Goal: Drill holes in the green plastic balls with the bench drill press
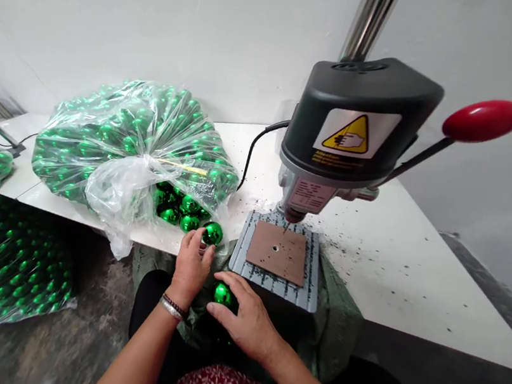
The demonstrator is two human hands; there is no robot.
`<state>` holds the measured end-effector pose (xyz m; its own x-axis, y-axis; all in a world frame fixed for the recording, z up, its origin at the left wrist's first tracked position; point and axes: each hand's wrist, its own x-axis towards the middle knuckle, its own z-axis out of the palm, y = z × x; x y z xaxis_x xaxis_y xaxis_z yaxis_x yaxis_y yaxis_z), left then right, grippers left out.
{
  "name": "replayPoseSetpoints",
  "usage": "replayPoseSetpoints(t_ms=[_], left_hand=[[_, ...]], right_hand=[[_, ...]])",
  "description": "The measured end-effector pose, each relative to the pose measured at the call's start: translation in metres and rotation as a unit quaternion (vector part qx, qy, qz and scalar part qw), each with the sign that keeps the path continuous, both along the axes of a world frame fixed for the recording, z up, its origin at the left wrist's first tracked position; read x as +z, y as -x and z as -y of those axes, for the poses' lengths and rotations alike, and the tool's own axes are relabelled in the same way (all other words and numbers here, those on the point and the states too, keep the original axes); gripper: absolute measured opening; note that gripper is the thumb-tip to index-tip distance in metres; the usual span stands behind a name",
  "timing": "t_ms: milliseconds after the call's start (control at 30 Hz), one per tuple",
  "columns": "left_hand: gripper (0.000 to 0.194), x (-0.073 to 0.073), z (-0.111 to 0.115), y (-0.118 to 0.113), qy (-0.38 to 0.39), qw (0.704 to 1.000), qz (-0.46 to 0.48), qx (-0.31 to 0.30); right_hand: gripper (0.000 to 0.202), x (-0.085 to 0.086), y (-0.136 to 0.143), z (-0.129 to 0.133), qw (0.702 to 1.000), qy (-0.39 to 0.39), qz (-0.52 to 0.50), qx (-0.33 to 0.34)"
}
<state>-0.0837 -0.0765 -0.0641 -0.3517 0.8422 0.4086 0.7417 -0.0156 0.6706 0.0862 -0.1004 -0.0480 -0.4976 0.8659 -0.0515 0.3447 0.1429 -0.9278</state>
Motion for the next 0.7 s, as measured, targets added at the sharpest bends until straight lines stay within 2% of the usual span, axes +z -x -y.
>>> replayPoseSetpoints(t_ms=[133, 200, 333, 467, 533, 600, 700], left_hand=[[0.037, 0.005, 0.014, 0.006, 0.006, 1.0, -0.002, 0.01], [0.036, 0.008, 0.026, 0.008, -0.008, 1.0, 0.01, 0.009], [0.032, 0.01, 0.04, 0.006, 0.037, 0.997, 0.066, -0.034], [0.034, 0.015, 0.043, 0.004, 0.082, 0.986, 0.142, -0.023], [0.038, 0.022, 0.046, 0.001, 0.114, 0.974, 0.196, -0.028], [0.052, 0.031, 0.049, -0.003, 0.189, 0.933, 0.291, -0.09], [0.075, 0.042, 0.049, -0.013, 0.271, 0.82, 0.439, -0.247]], right_hand=[[0.051, 0.008, -0.01, -0.001, 1.0, 0.004, -0.016, -0.02], [0.057, 0.011, -0.013, -0.002, 0.999, 0.014, -0.03, -0.03], [0.073, 0.01, -0.012, -0.004, 0.993, 0.01, -0.068, -0.092], [0.07, -0.001, -0.011, -0.006, 0.988, -0.078, -0.029, -0.13], [0.068, -0.007, -0.014, -0.005, 0.978, -0.16, -0.011, -0.134], [0.068, -0.011, -0.018, -0.005, 0.957, -0.264, -0.002, -0.118], [0.072, -0.011, -0.024, -0.006, 0.932, -0.354, 0.004, -0.071]])
